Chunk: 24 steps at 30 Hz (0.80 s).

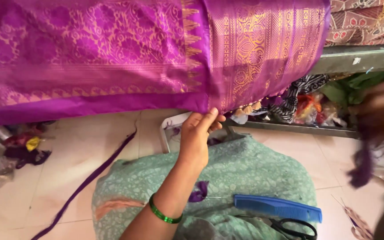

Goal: Attaching or refining tassels on the border of a saree.

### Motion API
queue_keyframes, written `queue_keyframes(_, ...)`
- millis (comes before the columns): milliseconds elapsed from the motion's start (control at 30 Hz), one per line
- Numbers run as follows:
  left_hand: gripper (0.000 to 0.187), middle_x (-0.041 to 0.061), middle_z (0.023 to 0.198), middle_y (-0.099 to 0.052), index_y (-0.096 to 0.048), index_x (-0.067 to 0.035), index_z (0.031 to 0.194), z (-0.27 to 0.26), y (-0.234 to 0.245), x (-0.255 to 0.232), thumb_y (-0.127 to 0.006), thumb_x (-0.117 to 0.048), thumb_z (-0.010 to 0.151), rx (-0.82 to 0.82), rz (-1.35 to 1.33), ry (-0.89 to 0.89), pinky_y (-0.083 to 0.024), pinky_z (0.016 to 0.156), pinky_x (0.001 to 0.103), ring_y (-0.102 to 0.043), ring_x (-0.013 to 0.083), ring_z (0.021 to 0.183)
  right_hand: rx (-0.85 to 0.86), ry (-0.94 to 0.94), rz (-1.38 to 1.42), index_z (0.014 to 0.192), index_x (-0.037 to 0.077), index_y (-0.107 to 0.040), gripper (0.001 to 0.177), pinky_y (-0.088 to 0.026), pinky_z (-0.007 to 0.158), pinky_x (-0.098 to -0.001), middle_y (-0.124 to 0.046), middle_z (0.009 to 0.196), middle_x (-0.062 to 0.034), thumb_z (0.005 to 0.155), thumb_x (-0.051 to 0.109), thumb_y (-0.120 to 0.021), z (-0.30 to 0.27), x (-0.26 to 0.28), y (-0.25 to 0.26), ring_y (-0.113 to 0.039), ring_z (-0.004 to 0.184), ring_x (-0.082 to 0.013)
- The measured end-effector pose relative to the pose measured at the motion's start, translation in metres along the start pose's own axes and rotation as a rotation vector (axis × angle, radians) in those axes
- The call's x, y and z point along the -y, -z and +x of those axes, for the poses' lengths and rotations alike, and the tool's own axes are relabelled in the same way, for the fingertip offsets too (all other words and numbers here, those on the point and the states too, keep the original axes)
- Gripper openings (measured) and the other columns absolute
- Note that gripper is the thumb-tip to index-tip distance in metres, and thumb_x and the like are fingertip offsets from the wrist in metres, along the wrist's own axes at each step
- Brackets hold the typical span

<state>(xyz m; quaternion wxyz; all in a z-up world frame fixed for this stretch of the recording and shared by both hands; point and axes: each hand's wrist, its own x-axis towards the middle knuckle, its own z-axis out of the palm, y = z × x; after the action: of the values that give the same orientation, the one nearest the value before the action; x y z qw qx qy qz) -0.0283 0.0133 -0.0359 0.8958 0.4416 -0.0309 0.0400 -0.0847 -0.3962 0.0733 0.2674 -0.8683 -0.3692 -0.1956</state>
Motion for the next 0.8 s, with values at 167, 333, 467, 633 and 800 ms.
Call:
queue_keyframes(167, 0.018, 0.008, 0.089, -0.075, -0.071, -0.003, 0.092, -0.017, -0.01, -0.011, -0.074, -0.021, 0.093, 0.02, 0.06, 0.059, -0.051, 0.077, 0.029, -0.066, 0.0132, 0.079, 0.046, -0.43, 0.304, 0.108, 0.012, -0.075, 0.025, -0.048, 0.063, -0.0246, -0.066, 0.091, -0.0024, 0.083, 0.01, -0.072, 0.081, 0.084, -0.163, -0.058, 0.074, -0.0101)
queue_keyframes(333, 0.014, 0.007, 0.09, -0.075, -0.07, 0.0, 0.093, -0.026, -0.007, -0.016, -0.076, -0.014, 0.092, 0.047, 0.098, -0.017, -0.051, 0.079, 0.029, -0.065, 0.0129, 0.082, -0.11, -0.699, 1.175, 0.093, 0.0, -0.073, 0.012, -0.035, 0.046, -0.0235, -0.054, 0.063, 0.0016, 0.099, 0.011, -0.072, 0.094, 0.073, -0.225, -0.046, 0.052, -0.0075)
queue_keyframes(467, 0.009, 0.004, 0.091, -0.073, -0.071, -0.003, 0.097, -0.027, -0.01, -0.022, -0.074, -0.011, 0.093, 0.085, 0.079, -0.056, -0.049, 0.078, 0.029, -0.063, 0.0108, 0.082, -0.191, -0.732, 1.093, 0.093, 0.002, -0.073, 0.005, -0.038, 0.044, -0.0245, -0.061, 0.065, -0.0006, 0.094, 0.006, -0.071, 0.102, 0.082, -0.223, -0.053, 0.054, -0.0088)
queue_keyframes(633, 0.01, 0.005, 0.092, -0.074, -0.072, -0.002, 0.097, -0.031, -0.012, -0.018, -0.073, -0.011, 0.093, 0.127, 0.079, -0.032, -0.05, 0.079, 0.029, -0.064, 0.0111, 0.083, -0.225, -0.672, 1.011, 0.094, 0.001, -0.075, 0.008, -0.045, 0.047, -0.0274, -0.064, 0.067, -0.0033, 0.095, 0.005, -0.068, 0.094, 0.081, -0.219, -0.059, 0.056, -0.0114)
queue_keyframes(800, 0.01, 0.004, 0.094, -0.074, -0.073, -0.002, 0.098, -0.035, -0.023, -0.031, -0.073, -0.01, 0.094, 0.137, 0.077, -0.063, -0.049, 0.082, 0.029, -0.064, 0.0109, 0.087, -0.245, -0.504, 1.015, 0.096, -0.002, -0.072, 0.007, -0.056, 0.062, -0.0298, -0.07, 0.075, -0.0059, 0.096, 0.0, -0.065, 0.098, 0.086, -0.217, -0.068, 0.065, -0.0153)
